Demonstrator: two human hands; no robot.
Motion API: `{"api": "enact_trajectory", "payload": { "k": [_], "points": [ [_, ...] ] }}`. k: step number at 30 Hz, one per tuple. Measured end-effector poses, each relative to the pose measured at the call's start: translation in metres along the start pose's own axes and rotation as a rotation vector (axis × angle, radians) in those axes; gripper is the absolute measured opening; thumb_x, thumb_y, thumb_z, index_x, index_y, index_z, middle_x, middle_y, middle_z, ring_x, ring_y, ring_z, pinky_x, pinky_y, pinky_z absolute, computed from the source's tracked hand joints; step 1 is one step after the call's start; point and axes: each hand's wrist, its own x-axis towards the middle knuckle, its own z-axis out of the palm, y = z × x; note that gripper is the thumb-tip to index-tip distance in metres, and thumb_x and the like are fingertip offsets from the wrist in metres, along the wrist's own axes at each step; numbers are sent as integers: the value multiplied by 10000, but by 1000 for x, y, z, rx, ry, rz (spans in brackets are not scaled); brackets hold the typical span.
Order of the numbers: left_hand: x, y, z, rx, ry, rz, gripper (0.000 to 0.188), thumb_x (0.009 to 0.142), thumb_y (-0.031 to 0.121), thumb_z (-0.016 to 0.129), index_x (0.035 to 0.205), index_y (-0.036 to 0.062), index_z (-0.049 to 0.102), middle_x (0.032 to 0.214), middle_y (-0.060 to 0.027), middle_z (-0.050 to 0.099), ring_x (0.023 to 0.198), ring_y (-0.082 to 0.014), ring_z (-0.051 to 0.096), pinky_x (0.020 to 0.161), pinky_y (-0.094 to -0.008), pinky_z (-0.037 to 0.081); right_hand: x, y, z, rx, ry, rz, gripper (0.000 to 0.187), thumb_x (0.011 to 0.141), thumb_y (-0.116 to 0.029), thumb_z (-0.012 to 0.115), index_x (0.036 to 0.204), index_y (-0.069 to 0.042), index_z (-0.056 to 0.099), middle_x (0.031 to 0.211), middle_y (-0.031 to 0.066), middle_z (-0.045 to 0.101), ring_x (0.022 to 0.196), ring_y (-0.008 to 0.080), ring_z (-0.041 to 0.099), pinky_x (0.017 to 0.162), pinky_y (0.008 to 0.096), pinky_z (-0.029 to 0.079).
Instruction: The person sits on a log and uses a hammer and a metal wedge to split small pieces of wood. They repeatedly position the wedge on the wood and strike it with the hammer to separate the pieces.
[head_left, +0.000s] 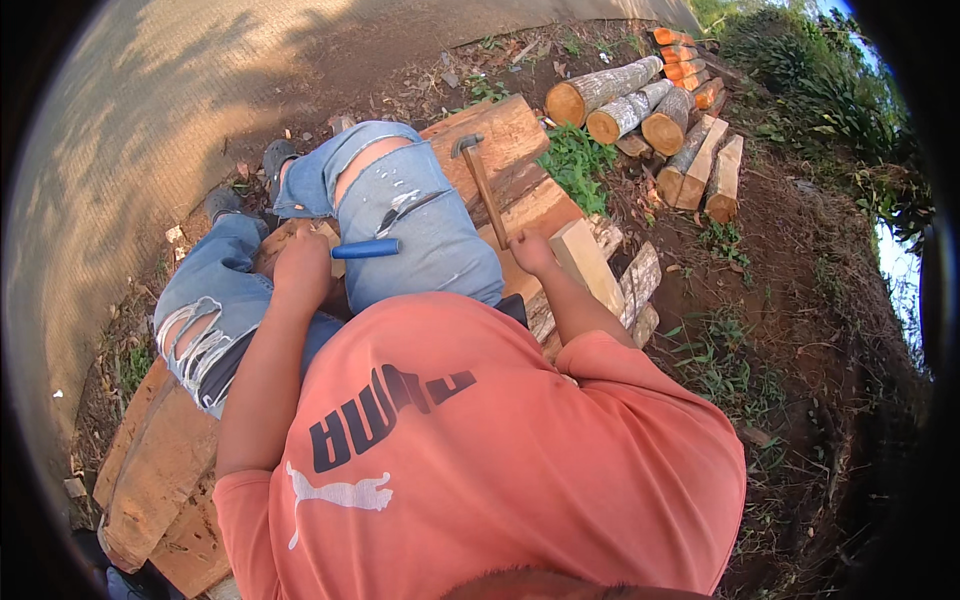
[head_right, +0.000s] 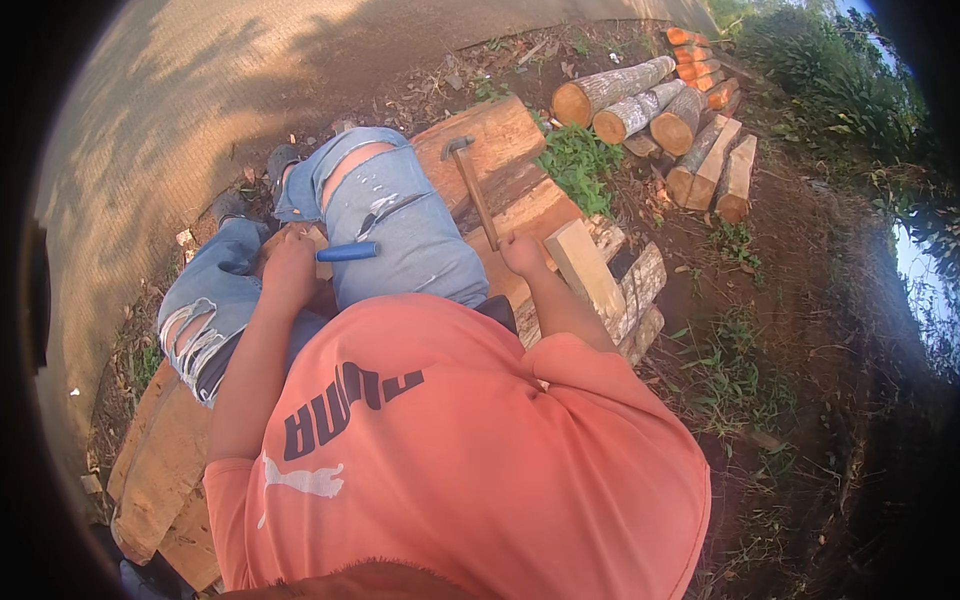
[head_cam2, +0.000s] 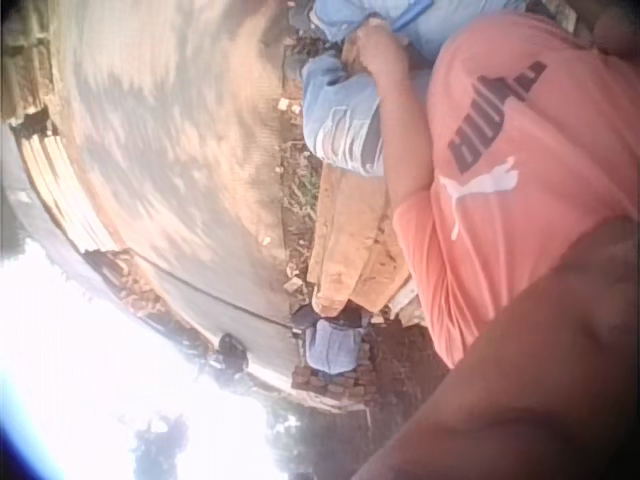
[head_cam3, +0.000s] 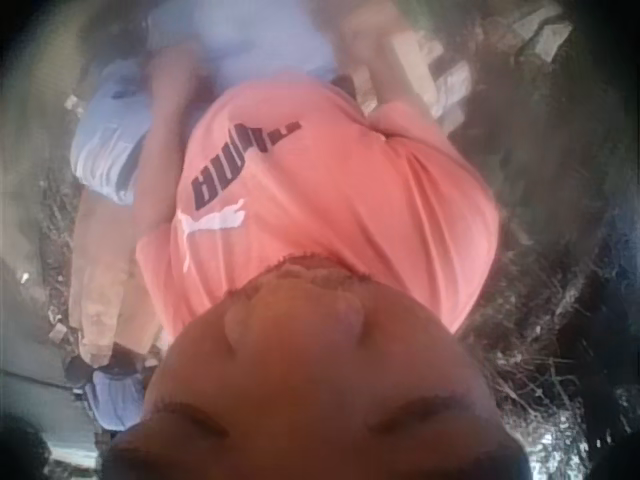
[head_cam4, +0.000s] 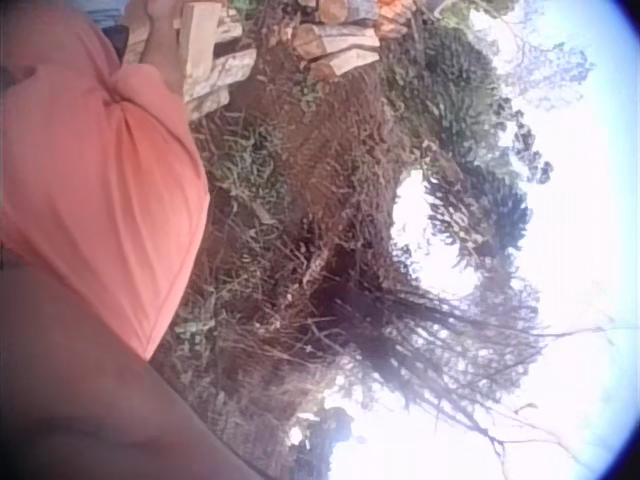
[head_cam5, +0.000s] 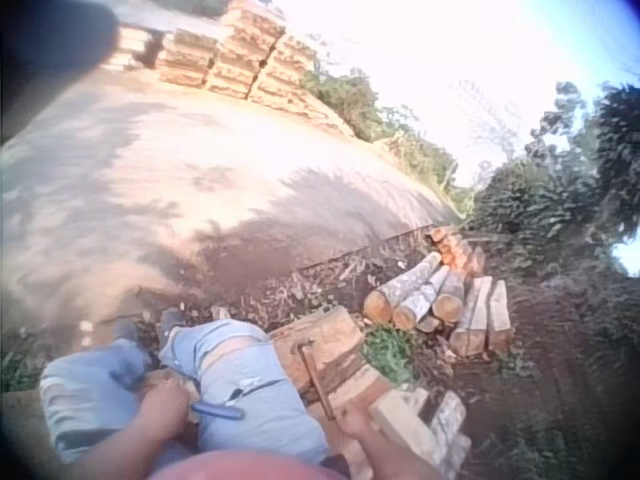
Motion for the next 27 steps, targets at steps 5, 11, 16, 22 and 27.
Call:
{"api": "enact_trajectory", "payload": {
  "k": [5,11,16,22,27],
  "points": [
    [0,-6,17,59,31,-60,379,742,109,880,1035,-26,680,1266,-258,632,1042,-409,722,883,-484,607,-24,52,30,-65,-694,237,414,962,-355,651,818,25,726,718,175,716,616,312,713,570,474,562],
    [6,-2,12,64,61,-40,404,736,127,894,1036,-14,665,1297,-261,620,1151,-449,665,941,-510,578,-30,89,86,-96,-905,-290,338,840,-378,771,946,-59,806,907,192,796,839,347,751,816,449,577],
    [4,6,-6,41,15,-61,451,735,121,895,1073,-23,633,1407,-255,588,1223,-446,630,983,-503,563,0,73,101,-267,-947,-382,462,846,-496,731,1018,-77,824,1037,231,785,1016,420,742,898,469,567],
    [5,0,-6,63,-17,-53,531,685,114,927,1086,-28,610,1469,-257,556,1295,-441,589,1069,-497,525,-24,38,73,-170,-904,-194,527,853,-555,691,1040,-80,823,1073,256,772,1063,421,739,919,470,568],
    [9,10,-12,6,-92,-106,546,662,106,936,1075,-22,603,1425,-253,566,1297,-437,585,1081,-492,520,-18,35,62,-119,-902,-111,462,877,-470,702,1088,-75,815,1126,264,763,1104,407,739,941,459,568]
  ]
}}
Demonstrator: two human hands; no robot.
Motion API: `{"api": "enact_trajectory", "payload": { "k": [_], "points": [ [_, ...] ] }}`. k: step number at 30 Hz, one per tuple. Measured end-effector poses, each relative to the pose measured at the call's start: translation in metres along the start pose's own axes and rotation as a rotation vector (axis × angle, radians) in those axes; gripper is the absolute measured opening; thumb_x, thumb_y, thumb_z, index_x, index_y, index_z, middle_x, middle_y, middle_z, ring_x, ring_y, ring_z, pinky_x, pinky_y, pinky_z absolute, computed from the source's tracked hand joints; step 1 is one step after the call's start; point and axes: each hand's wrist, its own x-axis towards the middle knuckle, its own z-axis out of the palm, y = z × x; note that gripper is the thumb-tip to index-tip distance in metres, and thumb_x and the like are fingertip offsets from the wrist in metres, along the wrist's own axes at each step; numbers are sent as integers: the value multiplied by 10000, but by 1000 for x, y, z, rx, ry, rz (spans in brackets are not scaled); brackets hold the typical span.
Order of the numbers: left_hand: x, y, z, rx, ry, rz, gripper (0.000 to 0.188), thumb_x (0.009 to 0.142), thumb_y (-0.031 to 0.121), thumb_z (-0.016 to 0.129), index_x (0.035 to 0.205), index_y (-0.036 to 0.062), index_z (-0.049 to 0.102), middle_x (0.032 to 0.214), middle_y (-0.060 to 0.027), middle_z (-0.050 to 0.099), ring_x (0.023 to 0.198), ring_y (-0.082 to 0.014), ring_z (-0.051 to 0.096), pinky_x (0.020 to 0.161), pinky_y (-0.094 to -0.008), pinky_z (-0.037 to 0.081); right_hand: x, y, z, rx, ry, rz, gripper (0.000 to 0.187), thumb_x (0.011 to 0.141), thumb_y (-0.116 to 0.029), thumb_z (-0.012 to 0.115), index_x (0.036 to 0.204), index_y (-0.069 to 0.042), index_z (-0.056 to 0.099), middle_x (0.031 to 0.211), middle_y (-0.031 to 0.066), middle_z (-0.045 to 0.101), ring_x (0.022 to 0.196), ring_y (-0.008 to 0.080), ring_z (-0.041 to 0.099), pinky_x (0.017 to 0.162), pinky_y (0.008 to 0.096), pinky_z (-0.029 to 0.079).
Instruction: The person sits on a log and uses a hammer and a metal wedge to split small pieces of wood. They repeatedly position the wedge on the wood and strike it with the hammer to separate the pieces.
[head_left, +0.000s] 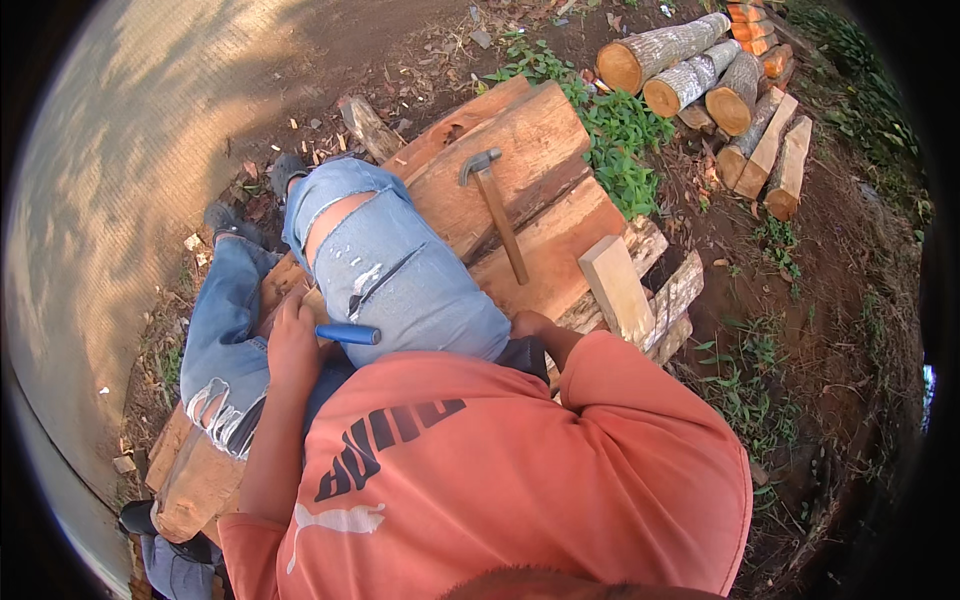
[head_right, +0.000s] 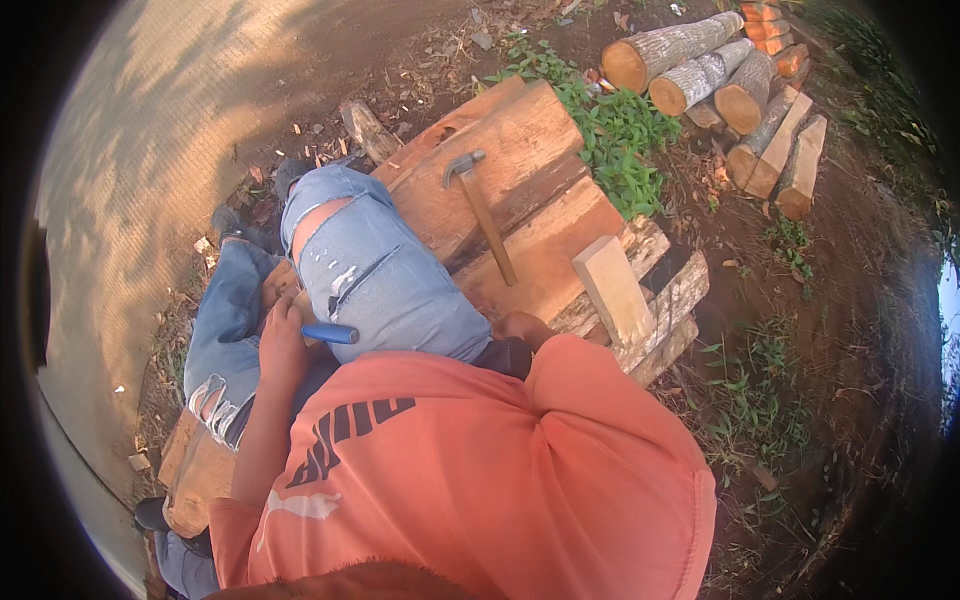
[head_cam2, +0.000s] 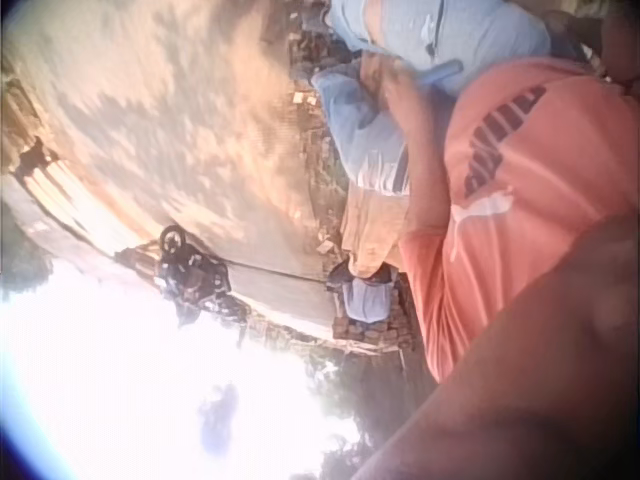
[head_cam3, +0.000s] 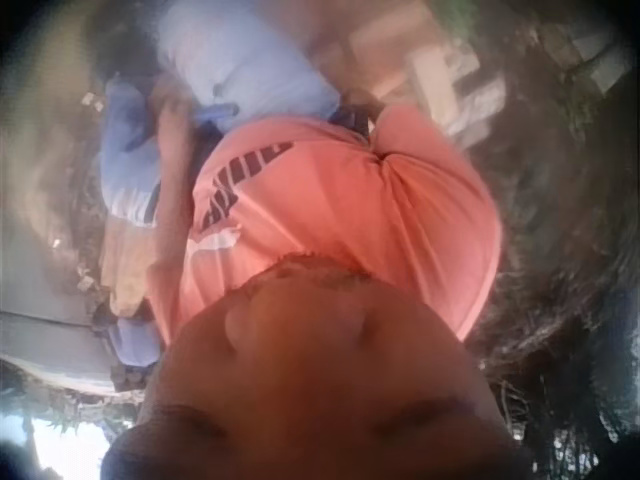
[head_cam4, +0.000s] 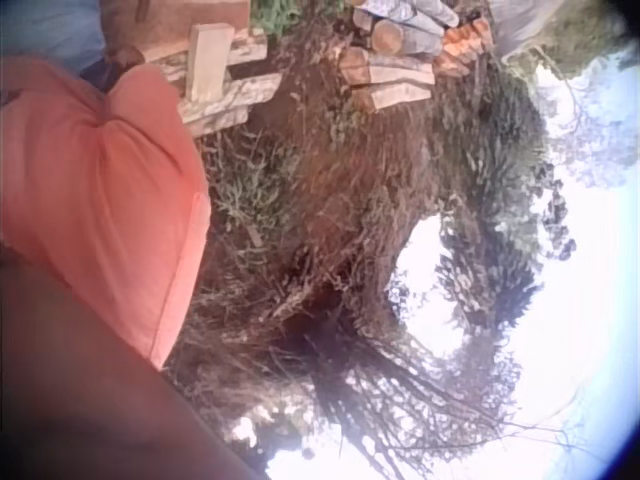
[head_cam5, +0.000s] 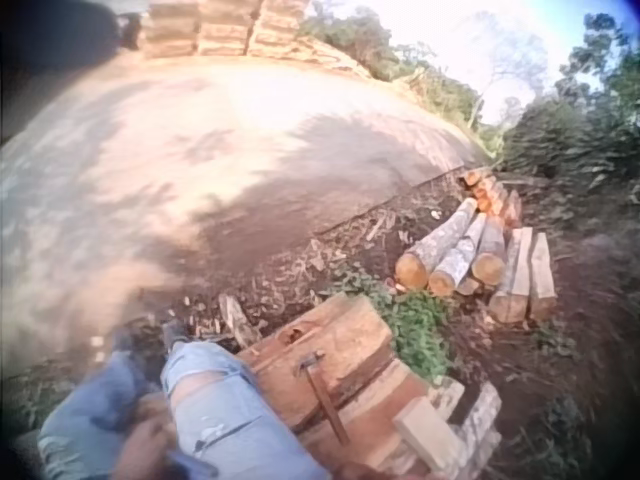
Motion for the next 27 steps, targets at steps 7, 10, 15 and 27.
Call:
{"api": "enact_trajectory", "payload": {
  "k": [7,10,15,27],
  "points": [
    [-6,-6,-4,47,36,0,197,850,45,668,1036,-6,626,1271,-205,610,1180,-375,657,964,-450,578,67,103,58,-64,-36,-10,471,916,-415,667,1223,-81,791,1315,222,729,1264,385,684,1048,466,533],
    [-9,-2,4,19,6,-60,392,757,63,785,1094,-14,601,1328,-193,580,1213,-395,634,992,-459,571,68,52,22,34,70,-63,563,893,-305,715,1367,-6,671,1370,288,686,1215,428,705,1021,467,552],
    [-8,-13,13,71,84,-16,428,751,90,807,1110,-5,595,1258,-184,588,1192,-378,642,957,-468,585,56,-279,-117,284,468,-648,562,897,-315,714,1367,-9,669,1357,286,691,1215,427,703,1021,469,550],
    [-15,-11,14,8,133,-11,420,743,97,809,1106,3,619,1153,-174,638,1064,-360,714,859,-456,616,21,-597,-196,354,680,-992,562,909,-339,711,1366,-16,664,1326,280,702,1215,425,700,1019,471,545]
  ]
}}
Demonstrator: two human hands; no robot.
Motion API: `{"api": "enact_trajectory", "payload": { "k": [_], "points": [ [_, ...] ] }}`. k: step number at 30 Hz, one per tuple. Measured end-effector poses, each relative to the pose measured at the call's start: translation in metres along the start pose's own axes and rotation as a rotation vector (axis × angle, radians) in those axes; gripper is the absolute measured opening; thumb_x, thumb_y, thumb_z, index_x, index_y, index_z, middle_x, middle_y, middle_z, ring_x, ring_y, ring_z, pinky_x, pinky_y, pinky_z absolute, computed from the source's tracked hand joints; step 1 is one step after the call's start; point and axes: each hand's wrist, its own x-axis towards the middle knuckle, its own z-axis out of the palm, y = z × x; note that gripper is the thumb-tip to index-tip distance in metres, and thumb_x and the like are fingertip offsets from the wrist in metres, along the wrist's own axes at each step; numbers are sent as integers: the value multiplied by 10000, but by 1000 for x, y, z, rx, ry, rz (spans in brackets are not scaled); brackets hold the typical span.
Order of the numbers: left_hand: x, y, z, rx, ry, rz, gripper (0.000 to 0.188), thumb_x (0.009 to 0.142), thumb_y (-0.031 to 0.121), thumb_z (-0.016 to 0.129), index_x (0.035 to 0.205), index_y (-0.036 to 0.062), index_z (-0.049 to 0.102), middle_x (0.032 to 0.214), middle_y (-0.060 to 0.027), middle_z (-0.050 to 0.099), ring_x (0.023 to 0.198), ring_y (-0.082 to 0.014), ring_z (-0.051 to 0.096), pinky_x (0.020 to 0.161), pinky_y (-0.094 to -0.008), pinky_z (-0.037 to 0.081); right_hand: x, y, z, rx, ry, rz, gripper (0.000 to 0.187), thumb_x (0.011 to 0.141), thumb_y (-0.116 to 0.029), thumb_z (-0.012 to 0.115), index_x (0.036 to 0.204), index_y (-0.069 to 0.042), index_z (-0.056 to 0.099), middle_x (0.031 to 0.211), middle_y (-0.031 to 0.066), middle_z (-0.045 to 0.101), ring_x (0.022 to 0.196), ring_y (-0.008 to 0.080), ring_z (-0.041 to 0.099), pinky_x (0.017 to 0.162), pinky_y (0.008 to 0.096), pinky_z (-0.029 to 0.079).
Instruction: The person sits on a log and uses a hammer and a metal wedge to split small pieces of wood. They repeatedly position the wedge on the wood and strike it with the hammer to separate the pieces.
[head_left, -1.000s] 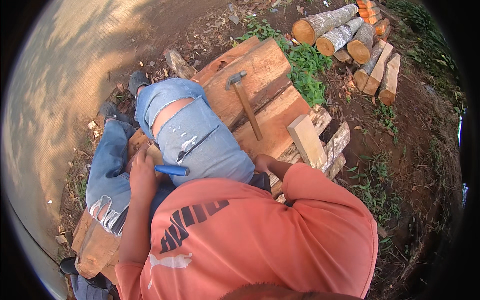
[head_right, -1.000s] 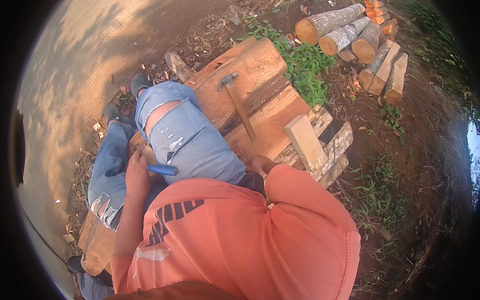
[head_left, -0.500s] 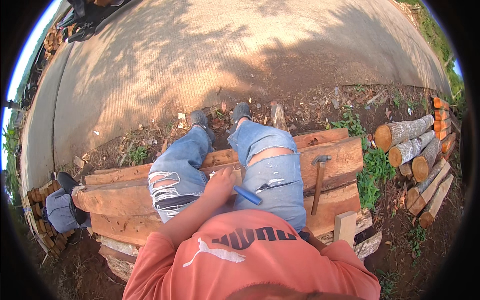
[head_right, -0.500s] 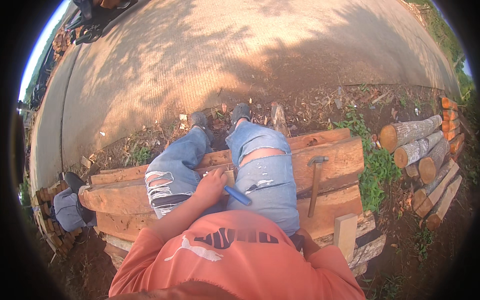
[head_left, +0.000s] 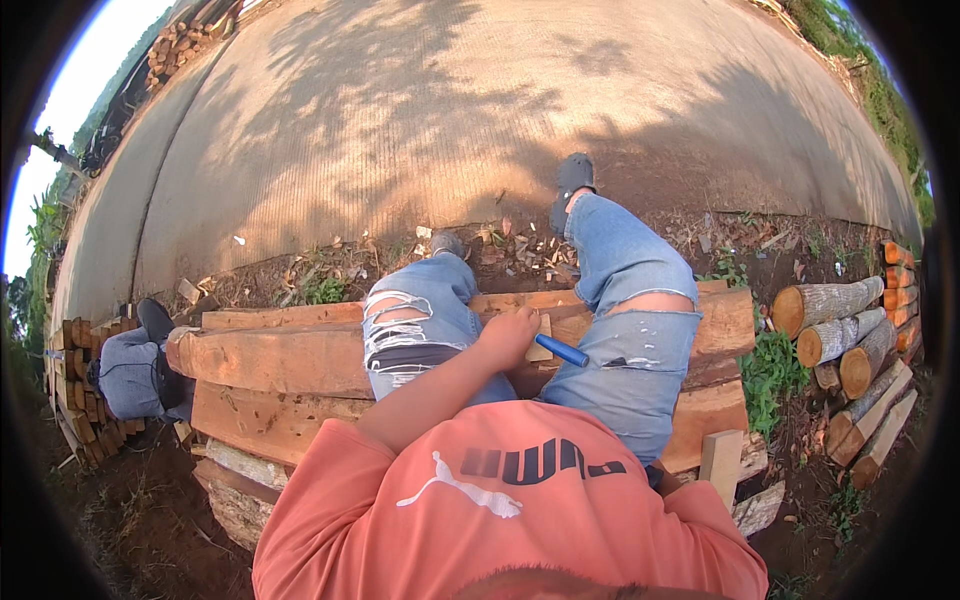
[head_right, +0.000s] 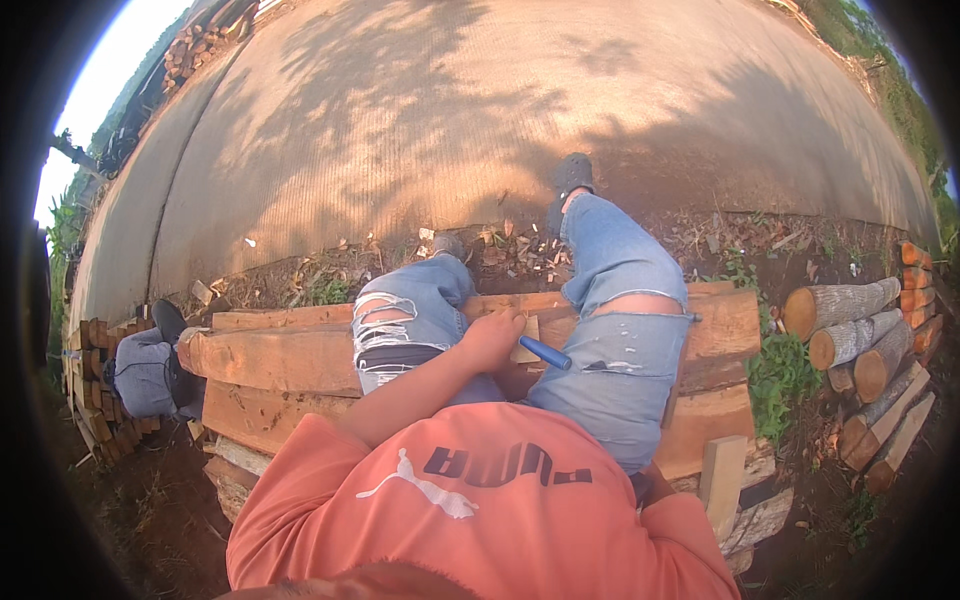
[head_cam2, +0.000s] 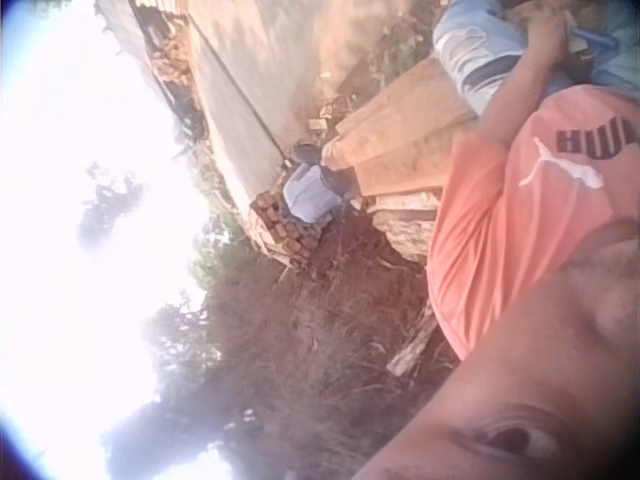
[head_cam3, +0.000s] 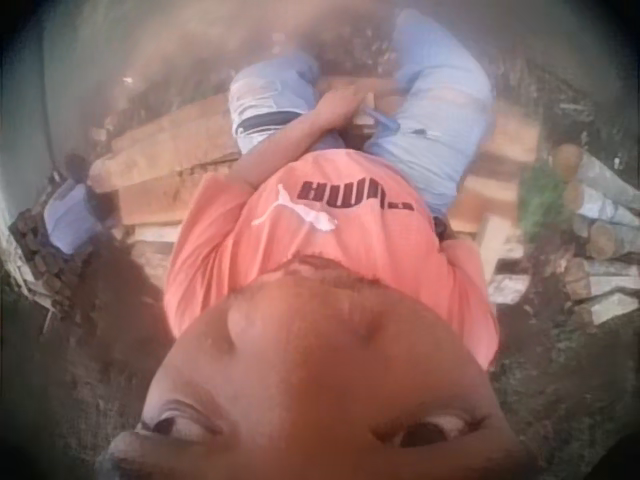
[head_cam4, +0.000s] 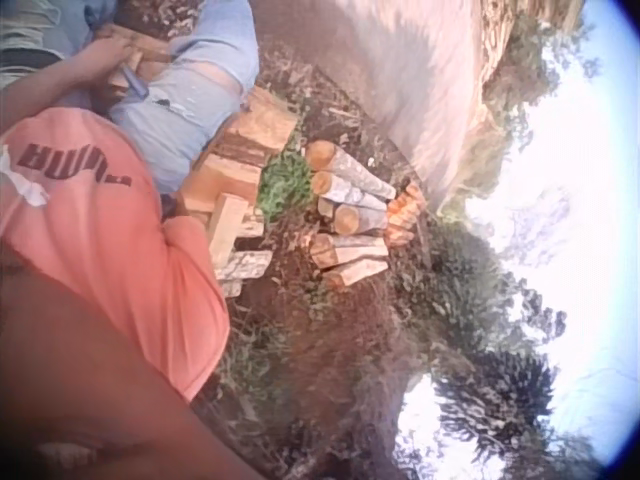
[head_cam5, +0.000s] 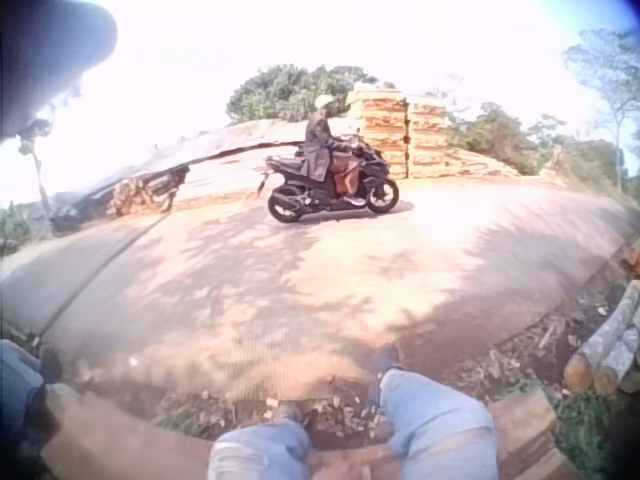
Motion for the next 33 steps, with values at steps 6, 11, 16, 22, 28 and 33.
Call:
{"api": "enact_trajectory", "payload": {
  "k": [6,11,16,22,28,33],
  "points": [
    [-2,-3,5,43,47,41,432,759,116,812,1139,9,637,1157,-161,654,1084,-341,725,859,-437,630,-37,17,22,-111,-8,10,563,915,-351,709,1366,-19,661,1310,277,707,1214,424,698,1018,473,543],
    [-7,-8,1,13,60,16,566,680,154,901,1166,20,644,1196,-169,659,1138,-347,709,905,-448,627,-57,17,59,-167,-54,-6,563,919,-361,708,1366,-22,659,1298,275,712,1214,423,697,1017,474,541],
    [-4,-2,3,18,-17,-19,745,570,179,975,1226,15,662,1232,-186,671,1158,-351,709,935,-439,618,-83,31,62,-184,-116,-26,563,924,-371,707,1366,-25,657,1285,272,716,1214,422,695,1017,475,539],
    [9,1,1,-157,44,-13,722,520,195,996,1168,26,726,1148,-169,736,1107,-339,735,905,-419,618,-178,97,-39,-281,-136,25,564,930,-383,705,1366,-29,655,1269,269,722,1214,421,693,1016,477,536],
    [4,10,10,81,32,-2,430,731,175,866,1122,31,757,1106,-173,744,1085,-310,737,866,-425,610,-285,200,-182,-561,-150,260,565,936,-395,703,1366,-32,653,1254,266,727,1214,419,692,1015,478,534],
    [12,9,17,90,91,-1,295,882,199,723,1117,26,762,1120,-176,720,1030,-325,719,827,-436,595,-367,274,-286,-787,-138,451,566,940,-405,702,1365,-35,651,1241,264,732,1214,418,690,1014,479,532]
  ]
}}
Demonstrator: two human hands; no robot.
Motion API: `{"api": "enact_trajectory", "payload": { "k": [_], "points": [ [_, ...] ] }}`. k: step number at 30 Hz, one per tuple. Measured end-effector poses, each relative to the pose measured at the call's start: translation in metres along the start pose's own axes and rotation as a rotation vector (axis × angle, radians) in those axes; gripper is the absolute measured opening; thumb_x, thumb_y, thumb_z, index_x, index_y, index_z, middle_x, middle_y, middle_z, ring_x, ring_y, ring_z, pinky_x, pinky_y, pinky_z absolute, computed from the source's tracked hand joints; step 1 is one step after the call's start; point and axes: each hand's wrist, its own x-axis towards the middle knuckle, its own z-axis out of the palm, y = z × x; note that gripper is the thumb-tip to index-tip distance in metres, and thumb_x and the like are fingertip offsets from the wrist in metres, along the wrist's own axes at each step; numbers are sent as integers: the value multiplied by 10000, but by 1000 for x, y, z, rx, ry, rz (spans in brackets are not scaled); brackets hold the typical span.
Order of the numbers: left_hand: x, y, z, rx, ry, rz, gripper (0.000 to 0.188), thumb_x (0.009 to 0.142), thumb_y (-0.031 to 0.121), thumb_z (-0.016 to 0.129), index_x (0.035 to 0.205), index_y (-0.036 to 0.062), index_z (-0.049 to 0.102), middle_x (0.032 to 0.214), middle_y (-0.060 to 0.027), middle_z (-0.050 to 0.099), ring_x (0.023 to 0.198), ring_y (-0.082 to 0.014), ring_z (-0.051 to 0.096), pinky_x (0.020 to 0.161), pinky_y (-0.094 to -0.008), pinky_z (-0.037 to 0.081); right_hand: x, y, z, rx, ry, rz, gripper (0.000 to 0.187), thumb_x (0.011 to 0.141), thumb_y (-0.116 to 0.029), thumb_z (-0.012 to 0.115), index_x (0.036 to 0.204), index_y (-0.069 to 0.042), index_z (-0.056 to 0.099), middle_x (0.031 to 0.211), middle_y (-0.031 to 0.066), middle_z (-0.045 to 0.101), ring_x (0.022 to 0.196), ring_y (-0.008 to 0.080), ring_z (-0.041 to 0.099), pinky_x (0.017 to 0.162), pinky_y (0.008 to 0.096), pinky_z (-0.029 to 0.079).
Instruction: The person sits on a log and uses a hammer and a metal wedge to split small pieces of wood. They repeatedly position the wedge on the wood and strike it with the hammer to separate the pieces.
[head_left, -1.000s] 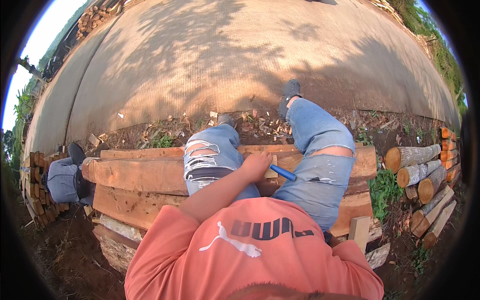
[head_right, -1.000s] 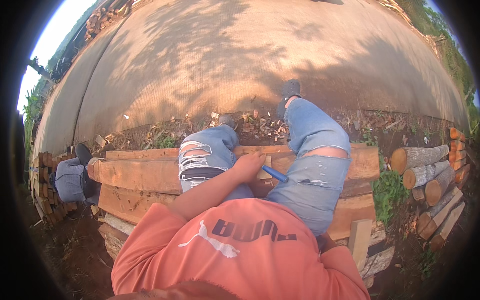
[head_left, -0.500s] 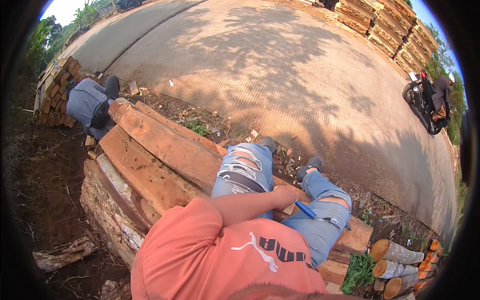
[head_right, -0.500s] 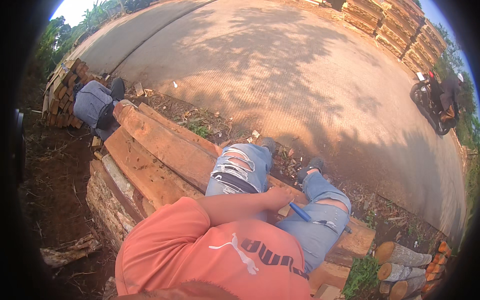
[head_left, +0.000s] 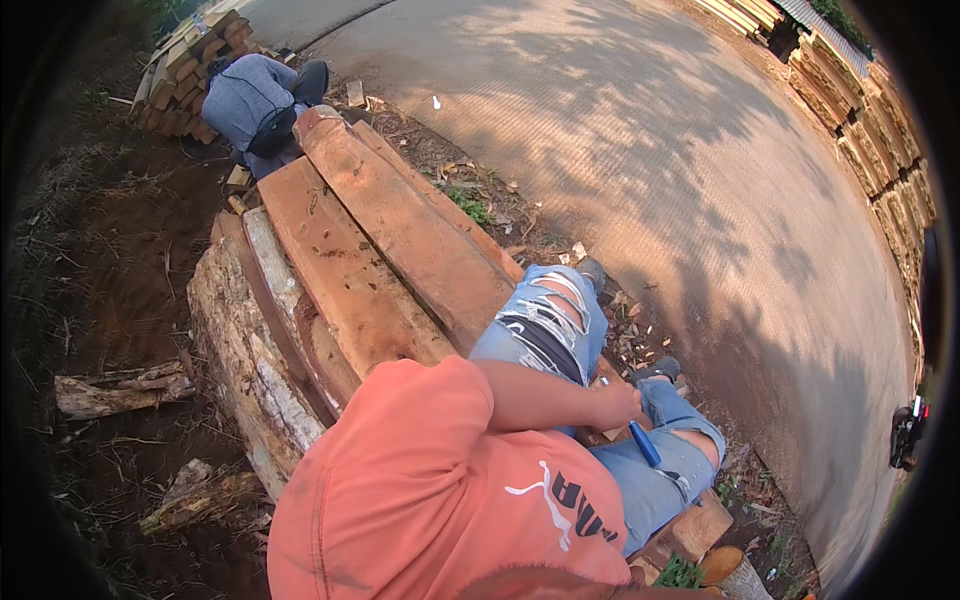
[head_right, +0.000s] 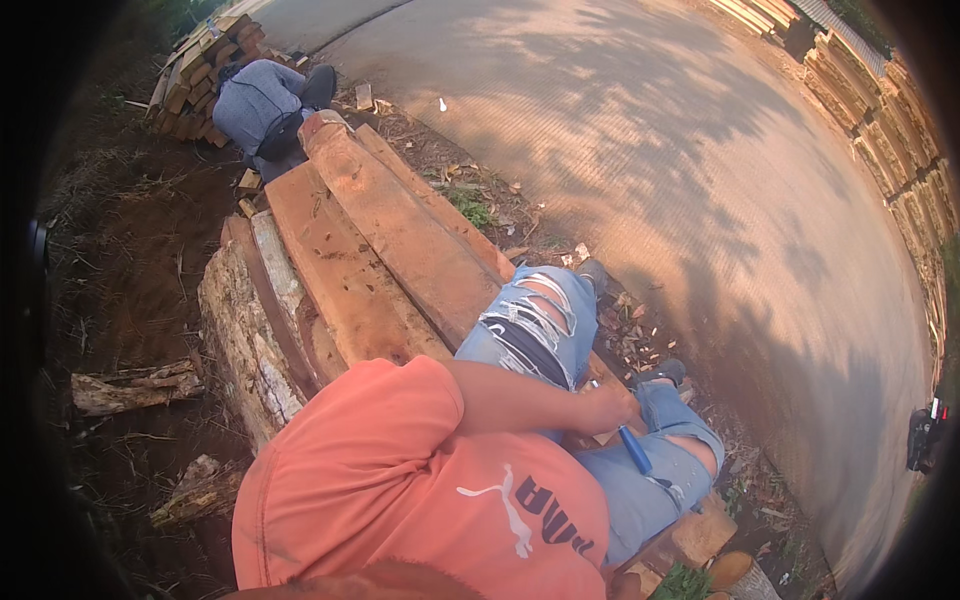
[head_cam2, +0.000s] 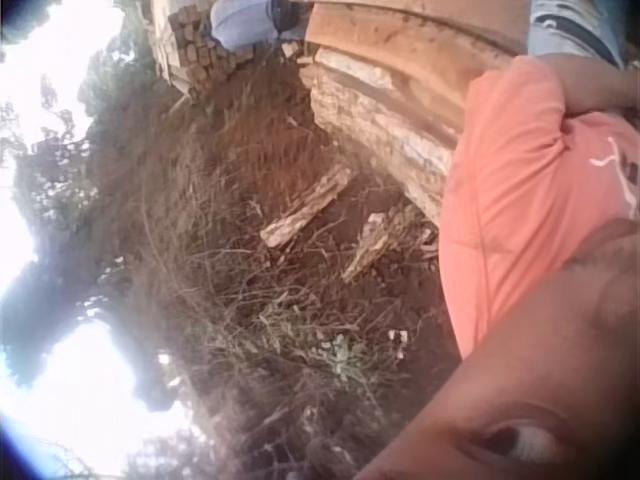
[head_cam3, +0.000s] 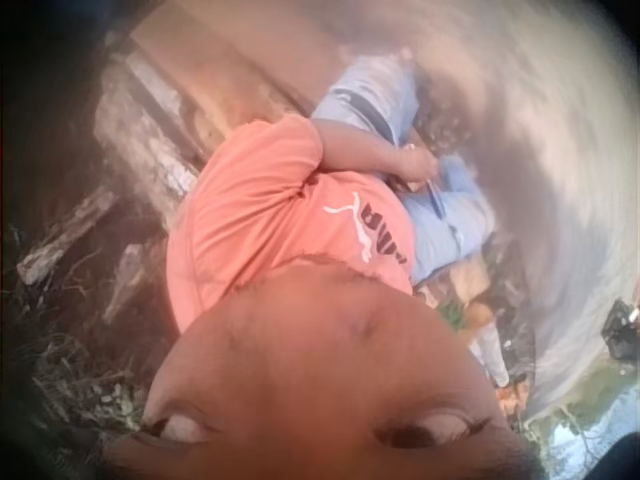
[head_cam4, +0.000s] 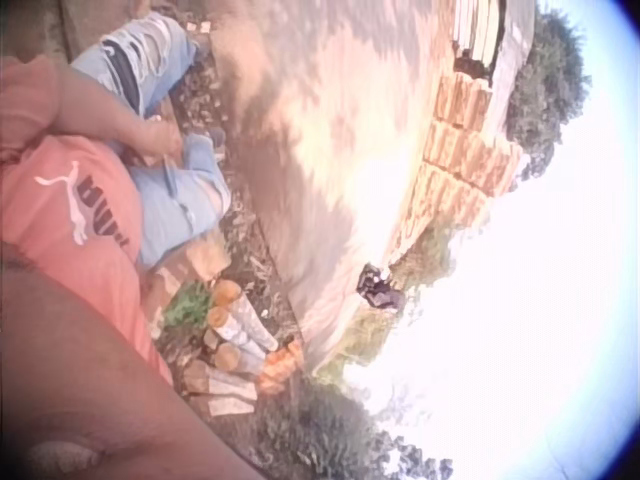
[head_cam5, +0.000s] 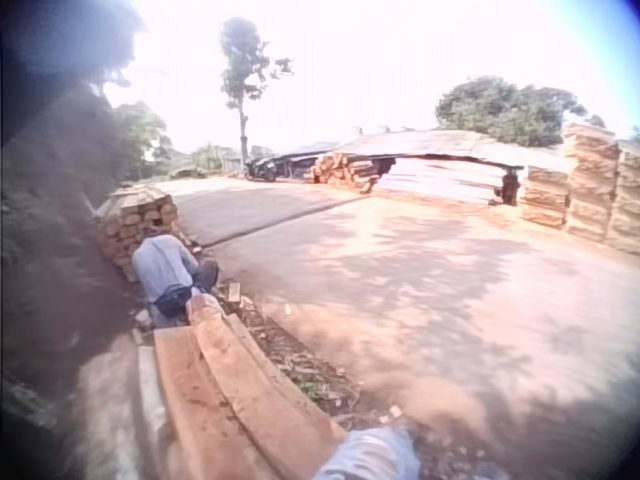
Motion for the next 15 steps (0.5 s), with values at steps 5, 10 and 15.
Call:
{"api": "enact_trajectory", "payload": {
  "k": [5,10,15],
  "points": [
    [13,-2,39,69,89,-13,320,892,232,727,1136,26,749,1141,-160,695,1018,-336,707,805,-443,588,-8,78,11,-102,-42,34,567,945,-416,701,1365,-38,649,1228,261,736,1214,417,689,1014,481,530],
    [16,-7,33,-4,-12,-53,443,794,229,837,1169,18,733,1171,-183,687,1050,-338,705,844,-435,598,-61,-40,10,328,16,159,541,979,-334,693,1343,33,534,1277,238,682,1181,357,672,997,459,539],
    [0,-19,1,-303,90,-59,690,697,343,930,1224,-28,683,1242,-233,651,1171,-398,659,981,-475,574,-24,39,66,603,231,131,540,901,-234,807,1231,60,497,1184,211,650,1071,286,647,908,434,532]
  ]
}}
